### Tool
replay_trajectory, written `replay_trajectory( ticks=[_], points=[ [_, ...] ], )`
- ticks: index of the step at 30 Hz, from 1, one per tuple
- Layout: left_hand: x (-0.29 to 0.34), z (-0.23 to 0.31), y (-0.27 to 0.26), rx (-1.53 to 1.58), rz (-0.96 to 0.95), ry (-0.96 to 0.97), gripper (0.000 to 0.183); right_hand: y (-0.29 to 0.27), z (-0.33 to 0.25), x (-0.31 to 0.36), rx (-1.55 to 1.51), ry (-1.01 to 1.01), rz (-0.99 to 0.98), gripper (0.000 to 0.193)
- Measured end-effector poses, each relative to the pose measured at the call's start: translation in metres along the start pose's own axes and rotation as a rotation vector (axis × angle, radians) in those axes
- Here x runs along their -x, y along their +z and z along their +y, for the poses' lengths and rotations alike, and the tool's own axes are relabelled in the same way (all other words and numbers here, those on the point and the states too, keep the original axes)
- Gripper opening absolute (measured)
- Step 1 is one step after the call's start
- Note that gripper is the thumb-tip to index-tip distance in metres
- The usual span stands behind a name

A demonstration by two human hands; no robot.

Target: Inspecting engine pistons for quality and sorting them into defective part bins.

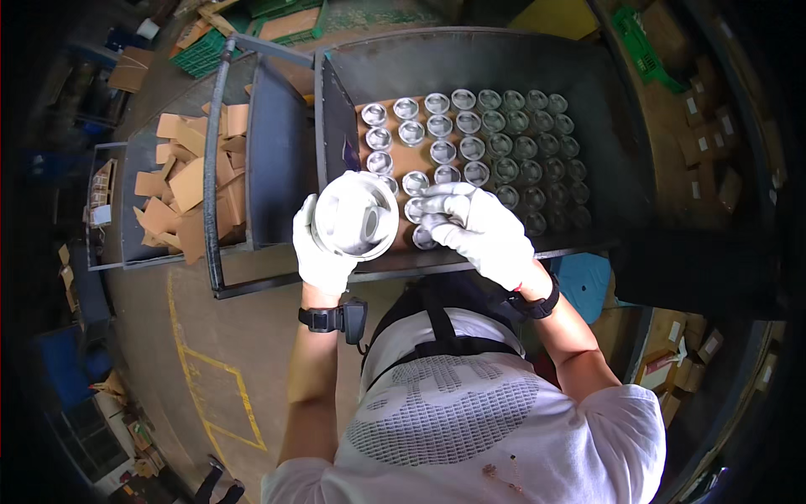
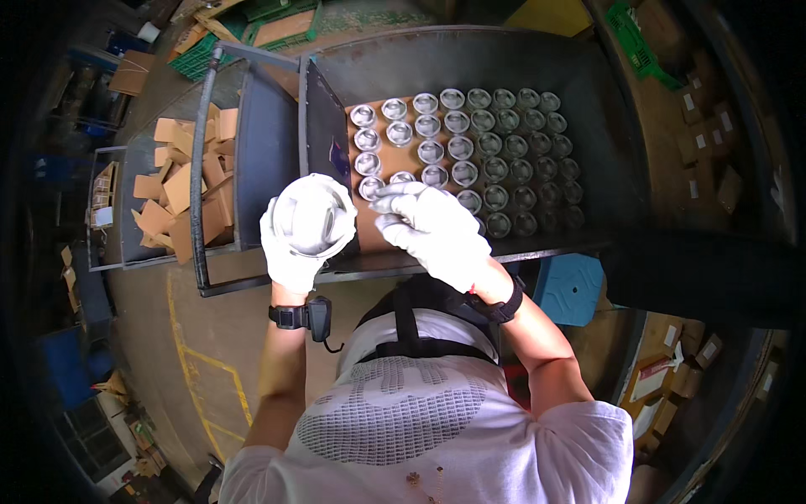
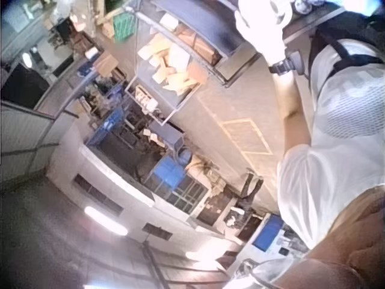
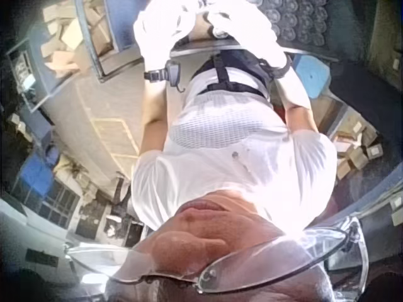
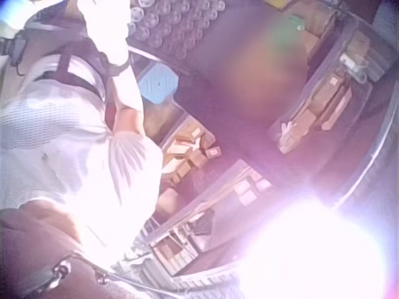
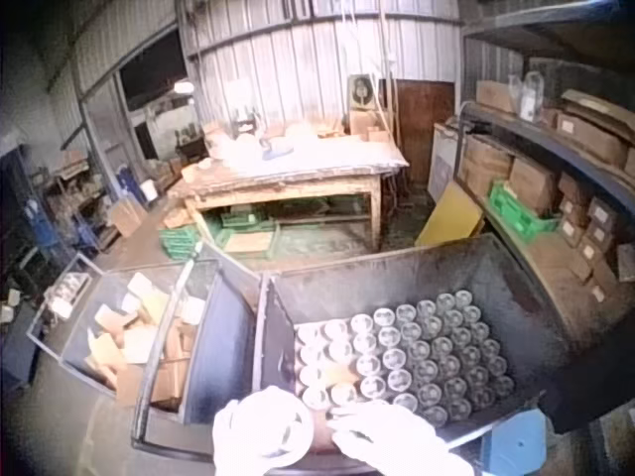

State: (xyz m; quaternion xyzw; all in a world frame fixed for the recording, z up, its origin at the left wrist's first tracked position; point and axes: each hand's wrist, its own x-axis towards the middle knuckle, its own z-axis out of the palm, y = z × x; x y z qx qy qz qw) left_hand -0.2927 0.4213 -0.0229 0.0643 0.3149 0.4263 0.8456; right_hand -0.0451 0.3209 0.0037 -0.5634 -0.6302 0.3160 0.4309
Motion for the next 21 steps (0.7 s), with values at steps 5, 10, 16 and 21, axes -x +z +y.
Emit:
replay_trajectory(
  ticks=[5,10,16,21],
  points=[
    [0.013,0.004,0.019,0.03,-0.058,0.032,0.067,-0.01,-0.022,0.005,0.165,0.064,-0.057,0.03],
    [0.02,0.0,0.024,-0.015,-0.034,0.027,0.051,0.001,-0.026,0.004,0.27,-0.097,0.029,0.028],
    [0.031,-0.008,0.024,-0.158,-0.209,0.081,0.053,0.008,-0.045,0.003,0.323,-0.178,0.067,0.028],
    [0.031,-0.011,0.019,-0.198,-0.128,0.086,0.055,0.013,-0.053,0.008,0.34,-0.154,0.03,0.027]
  ],
)
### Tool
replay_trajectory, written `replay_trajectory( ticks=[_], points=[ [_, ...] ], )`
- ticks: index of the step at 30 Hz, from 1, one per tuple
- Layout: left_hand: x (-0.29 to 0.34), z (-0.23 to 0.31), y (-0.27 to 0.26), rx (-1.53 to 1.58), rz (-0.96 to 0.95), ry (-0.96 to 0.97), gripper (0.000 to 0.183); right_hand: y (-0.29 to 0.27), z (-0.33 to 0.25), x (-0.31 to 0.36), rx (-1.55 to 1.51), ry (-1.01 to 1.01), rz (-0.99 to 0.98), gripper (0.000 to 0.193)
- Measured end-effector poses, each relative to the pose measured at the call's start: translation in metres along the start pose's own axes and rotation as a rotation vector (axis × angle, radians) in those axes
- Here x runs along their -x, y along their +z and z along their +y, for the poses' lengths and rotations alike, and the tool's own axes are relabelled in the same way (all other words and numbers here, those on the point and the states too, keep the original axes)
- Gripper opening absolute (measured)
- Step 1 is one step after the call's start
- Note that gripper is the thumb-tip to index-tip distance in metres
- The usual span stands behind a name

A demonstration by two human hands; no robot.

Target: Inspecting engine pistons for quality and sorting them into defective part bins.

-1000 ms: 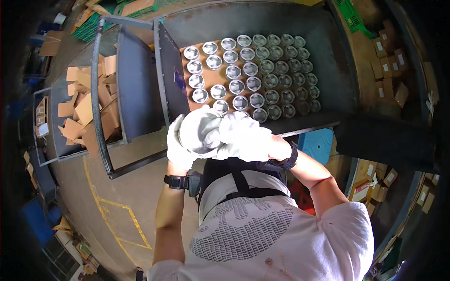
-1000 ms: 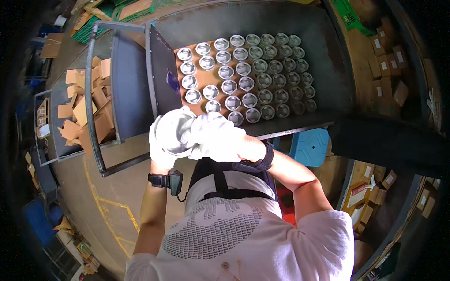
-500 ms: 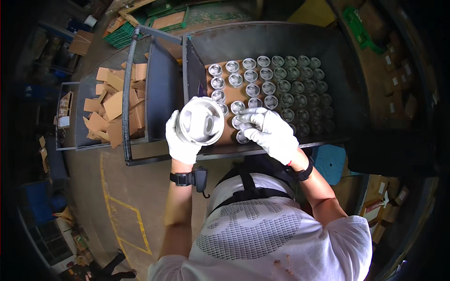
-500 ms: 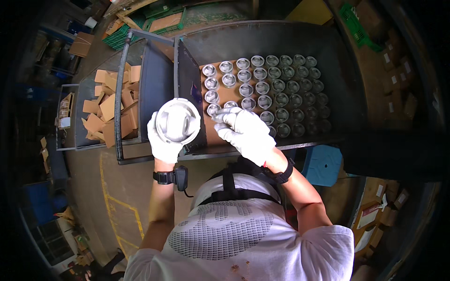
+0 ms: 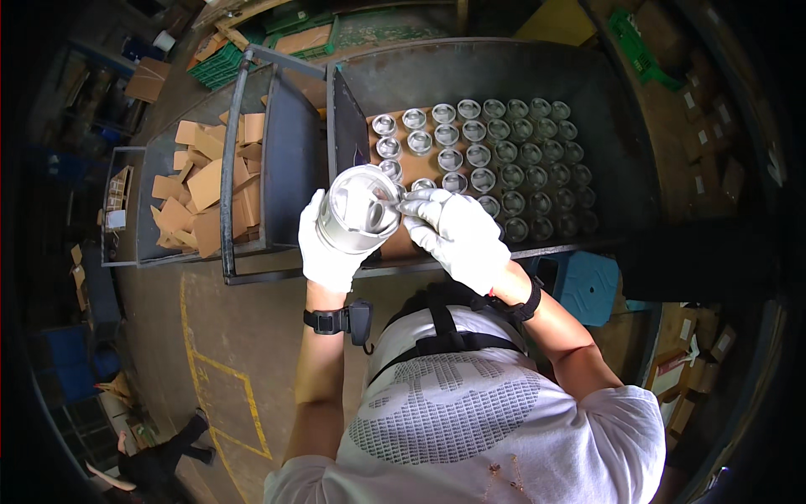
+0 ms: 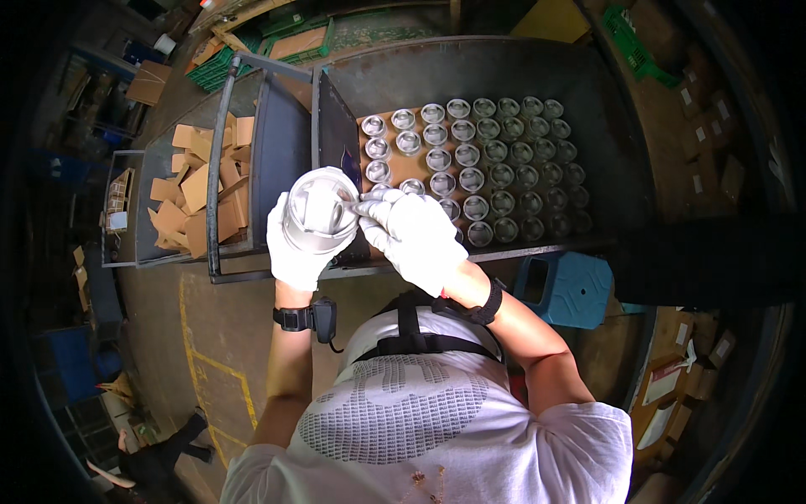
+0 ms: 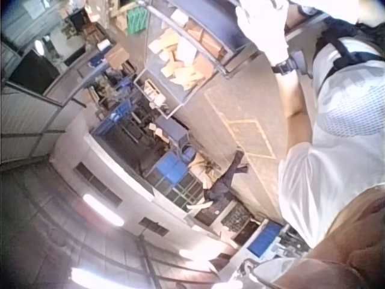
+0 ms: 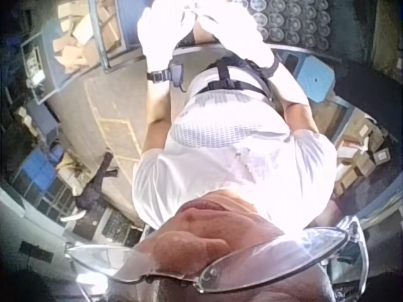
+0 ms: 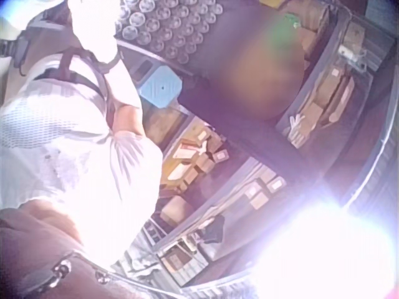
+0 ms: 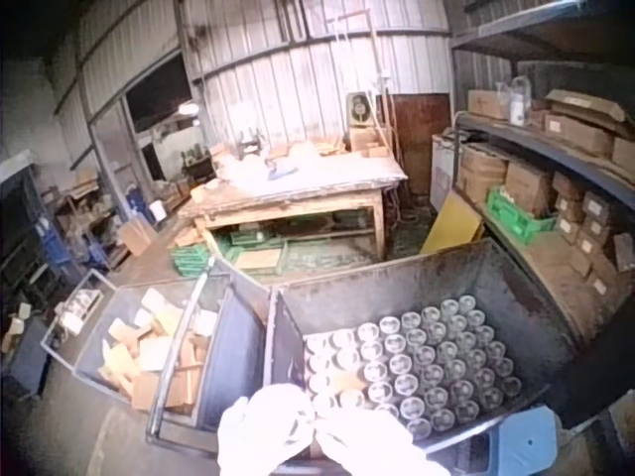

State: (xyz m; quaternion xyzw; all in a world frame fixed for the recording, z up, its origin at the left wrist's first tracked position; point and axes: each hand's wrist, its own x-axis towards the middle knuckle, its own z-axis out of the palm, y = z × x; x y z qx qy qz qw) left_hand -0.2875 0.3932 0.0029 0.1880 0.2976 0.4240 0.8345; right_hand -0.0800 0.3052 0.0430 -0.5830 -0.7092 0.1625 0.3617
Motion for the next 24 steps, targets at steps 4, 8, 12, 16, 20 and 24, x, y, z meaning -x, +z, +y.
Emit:
replay_trajectory(
  ticks=[4,8,12,16,20,24],
  points=[
    [0.005,0.003,0.009,0.111,0.021,-0.134,0.056,0.008,0.008,0.004,0.044,-0.044,0.09,0.025],
    [0.004,0.005,0.013,0.155,0.028,-0.176,0.051,0.008,0.013,-0.001,0.105,-0.097,0.144,0.023],
    [0.006,0.005,0.019,0.169,0.018,-0.21,0.051,0.007,0.017,0.0,0.151,-0.076,0.123,0.023],
    [0.006,0.005,0.015,0.172,-0.001,-0.215,0.053,0.007,0.019,0.004,0.133,-0.077,0.165,0.023],
    [-0.001,-0.001,-0.003,0.109,0.092,-0.127,0.067,0.005,0.024,0.009,0.121,-0.07,0.201,0.024],
    [-0.006,-0.003,-0.01,0.105,-0.006,-0.124,0.071,0.005,0.031,0.014,0.125,-0.069,0.21,0.025]
  ],
)
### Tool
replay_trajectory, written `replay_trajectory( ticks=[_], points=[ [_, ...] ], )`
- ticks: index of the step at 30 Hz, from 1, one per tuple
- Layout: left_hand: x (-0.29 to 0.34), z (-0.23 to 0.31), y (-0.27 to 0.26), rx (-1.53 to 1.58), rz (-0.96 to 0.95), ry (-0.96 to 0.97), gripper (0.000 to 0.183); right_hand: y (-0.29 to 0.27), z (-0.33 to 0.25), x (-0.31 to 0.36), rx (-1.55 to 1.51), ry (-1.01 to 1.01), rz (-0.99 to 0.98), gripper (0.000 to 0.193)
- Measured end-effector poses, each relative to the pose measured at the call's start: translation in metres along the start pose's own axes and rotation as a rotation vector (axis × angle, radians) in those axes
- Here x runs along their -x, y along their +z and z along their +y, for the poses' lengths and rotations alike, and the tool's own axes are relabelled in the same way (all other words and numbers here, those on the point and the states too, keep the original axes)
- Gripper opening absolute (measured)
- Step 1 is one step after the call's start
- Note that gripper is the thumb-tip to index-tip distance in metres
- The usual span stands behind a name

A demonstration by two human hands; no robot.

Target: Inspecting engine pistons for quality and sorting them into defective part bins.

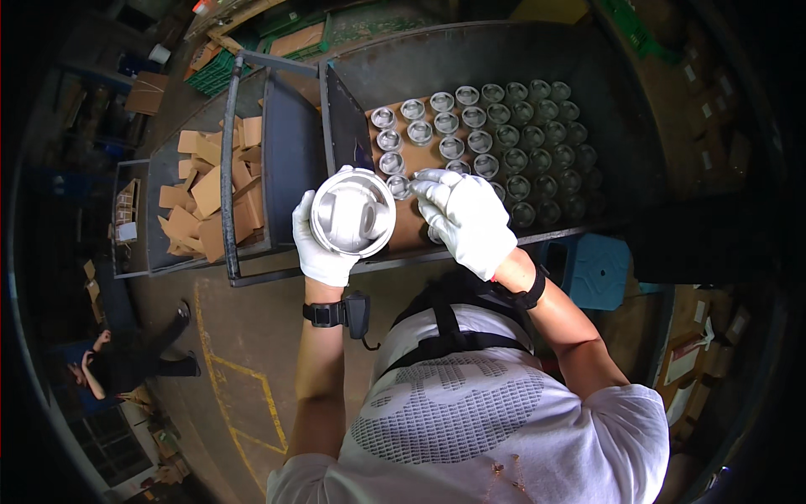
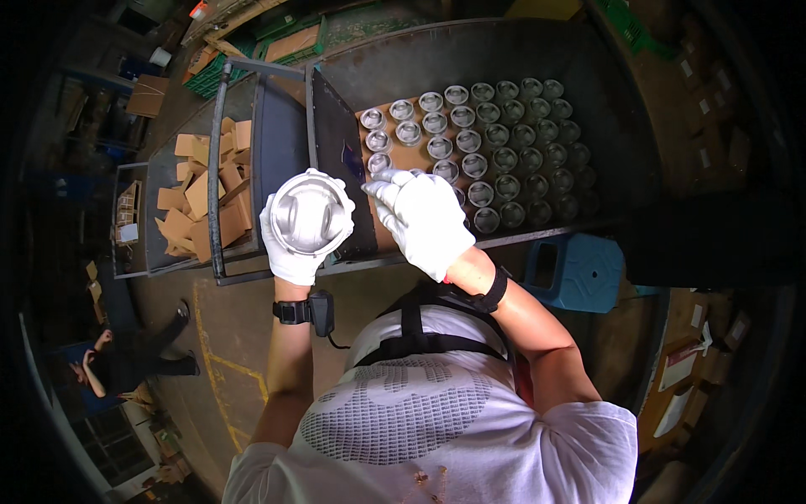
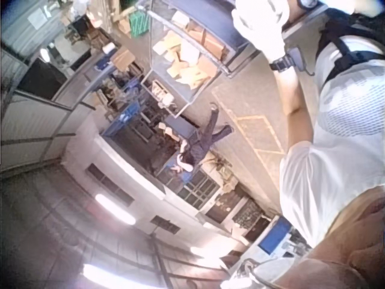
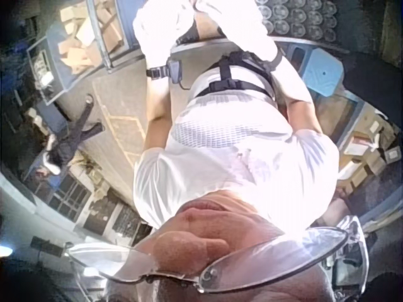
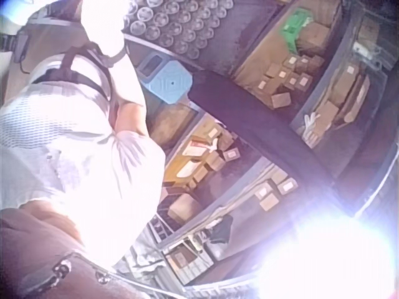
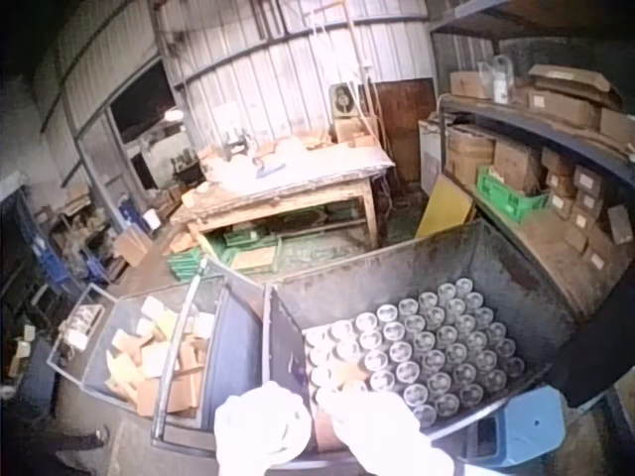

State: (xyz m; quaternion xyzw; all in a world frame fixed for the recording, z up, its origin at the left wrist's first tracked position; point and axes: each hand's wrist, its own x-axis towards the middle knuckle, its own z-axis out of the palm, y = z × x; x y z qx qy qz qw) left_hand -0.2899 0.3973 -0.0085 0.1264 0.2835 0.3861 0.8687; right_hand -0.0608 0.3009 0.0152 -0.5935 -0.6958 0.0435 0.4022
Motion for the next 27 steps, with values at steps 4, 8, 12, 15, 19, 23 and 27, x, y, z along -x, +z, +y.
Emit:
replay_trajectory(
  ticks=[4,8,12,15,19,23,27],
  points=[
    [-0.006,-0.002,0.006,-0.025,-0.06,0.019,0.072,-0.004,0.0,0.0,0.008,0.018,-0.031,0.026],
    [-0.013,-0.002,0.009,0.144,-0.061,0.045,0.072,-0.01,-0.017,-0.004,-0.089,-0.015,-0.003,0.027],
    [-0.018,-0.003,0.005,-0.054,-0.179,0.106,0.071,0.004,-0.049,0.002,-0.481,0.263,-0.177,0.026],
    [-0.02,-0.003,-0.005,-0.089,-0.25,0.141,0.072,0.004,-0.061,-0.014,-0.968,0.523,-0.493,0.025],
    [-0.018,-0.01,0.007,-0.159,-0.3,0.258,0.077,0.003,-0.062,-0.03,-0.767,0.516,-0.542,0.022],
    [-0.02,-0.008,0.003,-0.139,-0.331,0.231,0.076,0.017,-0.059,-0.031,-0.295,0.192,-0.384,0.021],
    [-0.022,-0.012,0.005,-0.156,-0.297,0.287,0.075,0.026,-0.059,-0.035,-0.239,0.111,-0.227,0.014]
  ],
)
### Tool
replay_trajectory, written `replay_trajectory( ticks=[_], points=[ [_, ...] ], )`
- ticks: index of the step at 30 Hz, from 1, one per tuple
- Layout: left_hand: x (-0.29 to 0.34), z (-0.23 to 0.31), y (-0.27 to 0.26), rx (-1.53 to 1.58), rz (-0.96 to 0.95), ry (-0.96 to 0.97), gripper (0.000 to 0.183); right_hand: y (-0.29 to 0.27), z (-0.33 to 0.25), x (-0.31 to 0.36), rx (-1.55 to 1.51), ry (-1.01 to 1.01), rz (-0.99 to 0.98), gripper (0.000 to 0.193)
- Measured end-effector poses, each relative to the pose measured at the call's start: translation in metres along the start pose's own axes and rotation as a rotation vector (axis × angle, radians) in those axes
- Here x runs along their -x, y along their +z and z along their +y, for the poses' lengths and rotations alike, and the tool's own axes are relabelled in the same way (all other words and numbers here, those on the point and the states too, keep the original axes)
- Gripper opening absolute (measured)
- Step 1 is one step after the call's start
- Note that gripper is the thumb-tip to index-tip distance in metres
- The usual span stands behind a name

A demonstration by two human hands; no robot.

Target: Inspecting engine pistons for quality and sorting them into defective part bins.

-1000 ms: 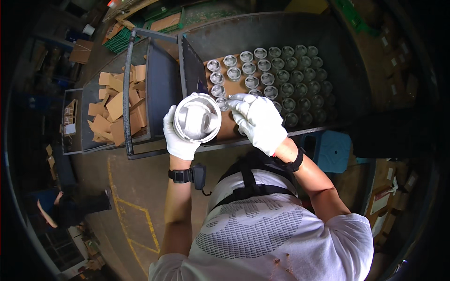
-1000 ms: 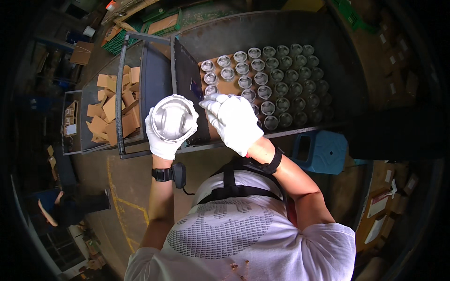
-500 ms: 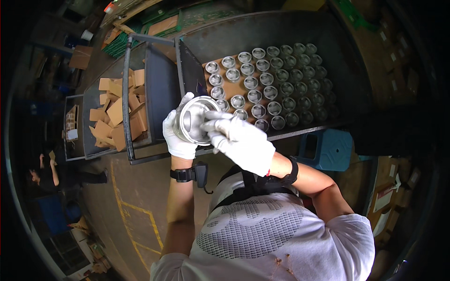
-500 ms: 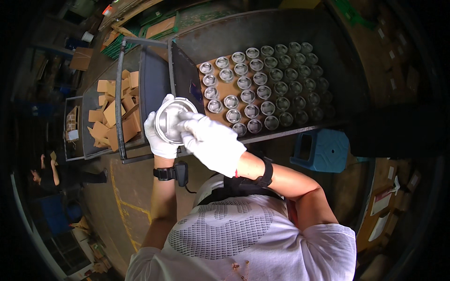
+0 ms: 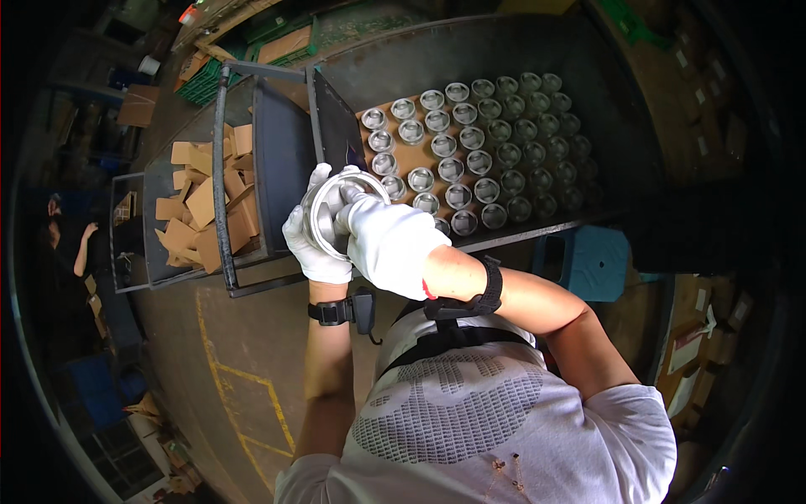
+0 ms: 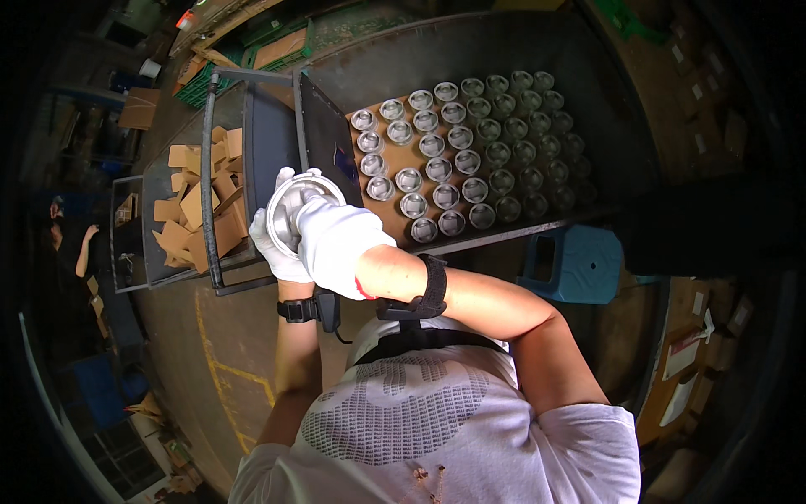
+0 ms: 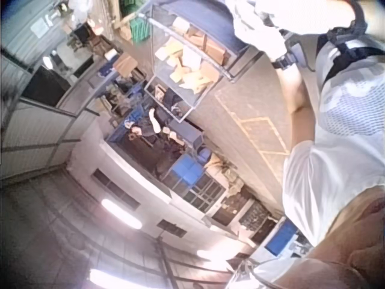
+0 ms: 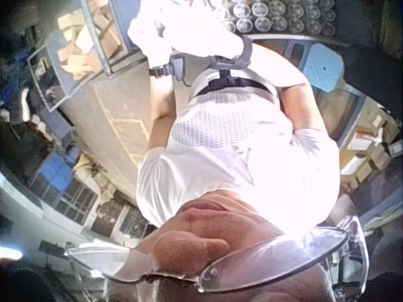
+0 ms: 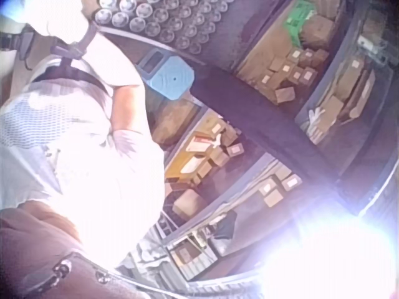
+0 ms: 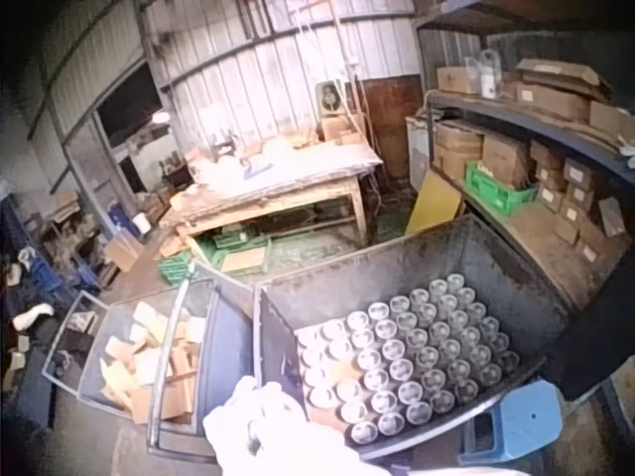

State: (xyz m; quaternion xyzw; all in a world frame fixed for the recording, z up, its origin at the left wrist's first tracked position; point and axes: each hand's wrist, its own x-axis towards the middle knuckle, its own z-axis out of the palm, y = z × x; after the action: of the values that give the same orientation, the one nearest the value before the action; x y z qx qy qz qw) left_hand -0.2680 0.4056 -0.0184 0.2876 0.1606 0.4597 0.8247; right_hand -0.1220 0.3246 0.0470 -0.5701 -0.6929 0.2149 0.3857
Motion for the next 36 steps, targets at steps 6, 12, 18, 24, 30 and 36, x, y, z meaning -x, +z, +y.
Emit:
replay_trajectory(
  ticks=[6,12,18,24,30,36],
  points=[
    [0.002,0.001,0.011,0.077,0.047,0.03,0.071,0.007,0.003,0.005,0.137,-0.006,-0.042,0.023],
    [0.002,0.0,0.0,0.163,0.049,-0.036,0.067,-0.003,0.014,0.0,0.163,-0.184,-0.197,0.021],
    [0.003,-0.005,0.008,0.137,0.059,-0.063,0.066,0.002,0.006,0.005,0.247,-0.059,-0.141,0.023],
    [0.001,-0.002,0.008,0.13,0.087,-0.118,0.063,-0.003,0.01,0.003,0.271,-0.086,-0.079,0.021],
    [0.001,0.008,0.011,0.204,0.291,-0.362,0.055,-0.021,0.035,-0.01,0.184,-0.079,-0.289,0.019],
    [-0.004,0.024,0.027,0.133,0.299,-0.445,0.043,-0.063,0.036,-0.009,-0.011,0.287,0.11,0.034]
  ],
)
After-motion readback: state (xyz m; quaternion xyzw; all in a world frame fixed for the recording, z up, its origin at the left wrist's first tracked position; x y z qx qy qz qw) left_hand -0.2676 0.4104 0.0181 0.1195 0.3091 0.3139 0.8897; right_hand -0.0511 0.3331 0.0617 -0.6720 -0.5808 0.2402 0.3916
